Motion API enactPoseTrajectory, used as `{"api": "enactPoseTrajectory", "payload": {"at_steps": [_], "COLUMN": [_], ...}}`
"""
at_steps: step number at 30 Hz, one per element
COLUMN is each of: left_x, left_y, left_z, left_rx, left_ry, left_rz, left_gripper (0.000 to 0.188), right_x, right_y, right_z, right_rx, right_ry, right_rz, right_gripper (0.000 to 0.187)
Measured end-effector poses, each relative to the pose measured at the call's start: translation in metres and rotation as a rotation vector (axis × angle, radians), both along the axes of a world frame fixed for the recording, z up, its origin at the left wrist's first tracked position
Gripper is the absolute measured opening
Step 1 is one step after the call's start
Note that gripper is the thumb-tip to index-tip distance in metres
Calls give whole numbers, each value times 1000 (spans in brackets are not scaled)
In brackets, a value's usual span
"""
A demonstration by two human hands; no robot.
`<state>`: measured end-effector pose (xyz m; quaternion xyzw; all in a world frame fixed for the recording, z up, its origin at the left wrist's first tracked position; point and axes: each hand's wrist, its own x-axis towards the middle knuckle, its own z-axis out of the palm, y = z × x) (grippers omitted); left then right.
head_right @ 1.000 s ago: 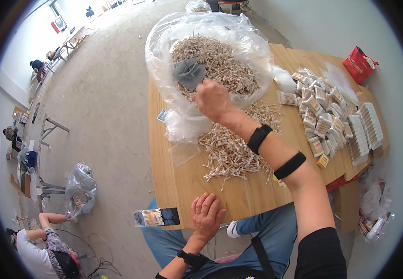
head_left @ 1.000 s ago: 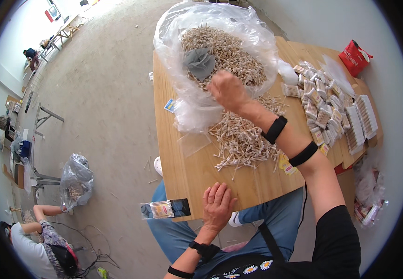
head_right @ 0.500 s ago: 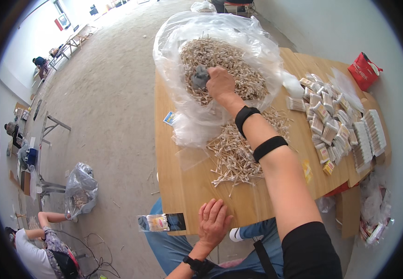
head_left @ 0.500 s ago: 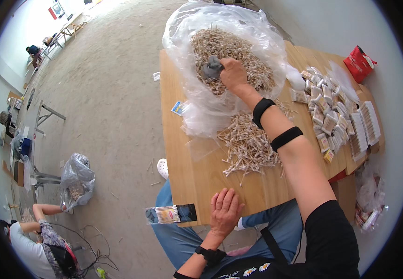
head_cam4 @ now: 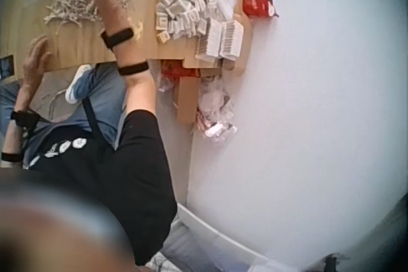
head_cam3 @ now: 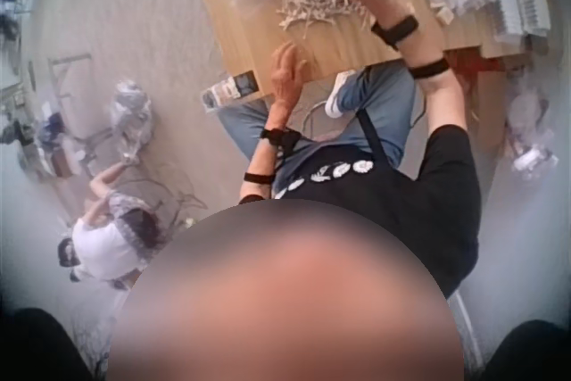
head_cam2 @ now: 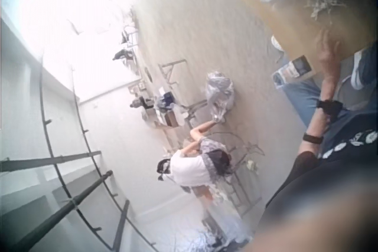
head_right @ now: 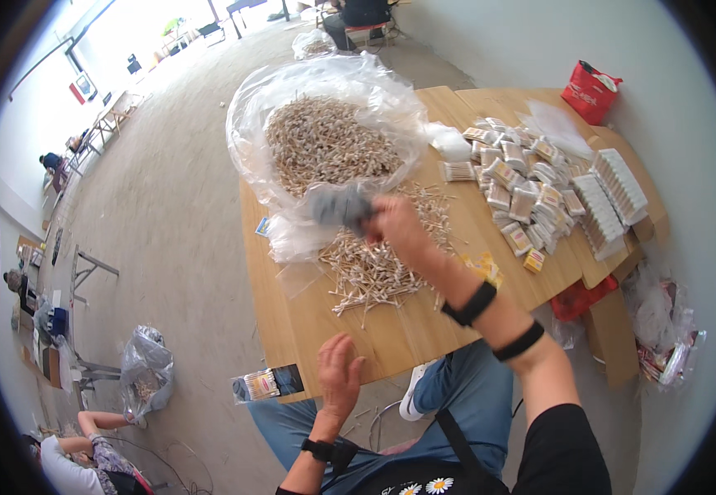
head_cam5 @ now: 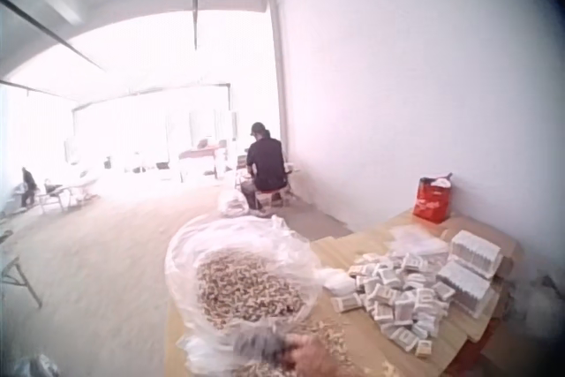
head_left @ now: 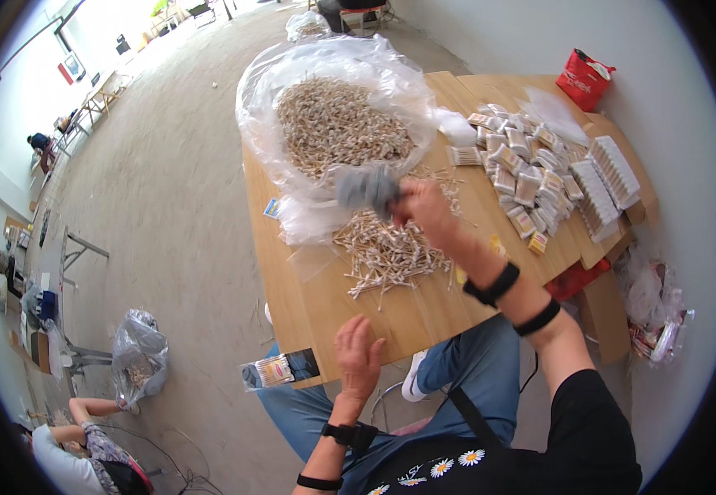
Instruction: Sorting and packaging cotton swabs into small plastic bags.
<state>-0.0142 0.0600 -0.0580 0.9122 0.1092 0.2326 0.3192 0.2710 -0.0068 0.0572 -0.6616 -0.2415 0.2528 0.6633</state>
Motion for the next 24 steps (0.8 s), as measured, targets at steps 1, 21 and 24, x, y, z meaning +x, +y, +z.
{"api": "enactPoseTrajectory", "payload": {"at_steps": [1, 21, 24], "left_x": [-2, -16, -11], "left_y": [-1, -32, -34], "left_z": [7, 61, 63], "left_rx": [-163, -1400, -1353], "left_ry": [-46, -134, -99], "left_rz": [75, 96, 44], "left_gripper": [45, 25, 35], "right_x": [-24, -234, -241], "right_y": [-16, -87, -93], "right_z": [-11, -29, -19], "right_rx": [-124, -160, -222], "right_ry": [-55, -548, -590], "right_rz": [38, -76, -31], "right_gripper": [11, 48, 50]}}
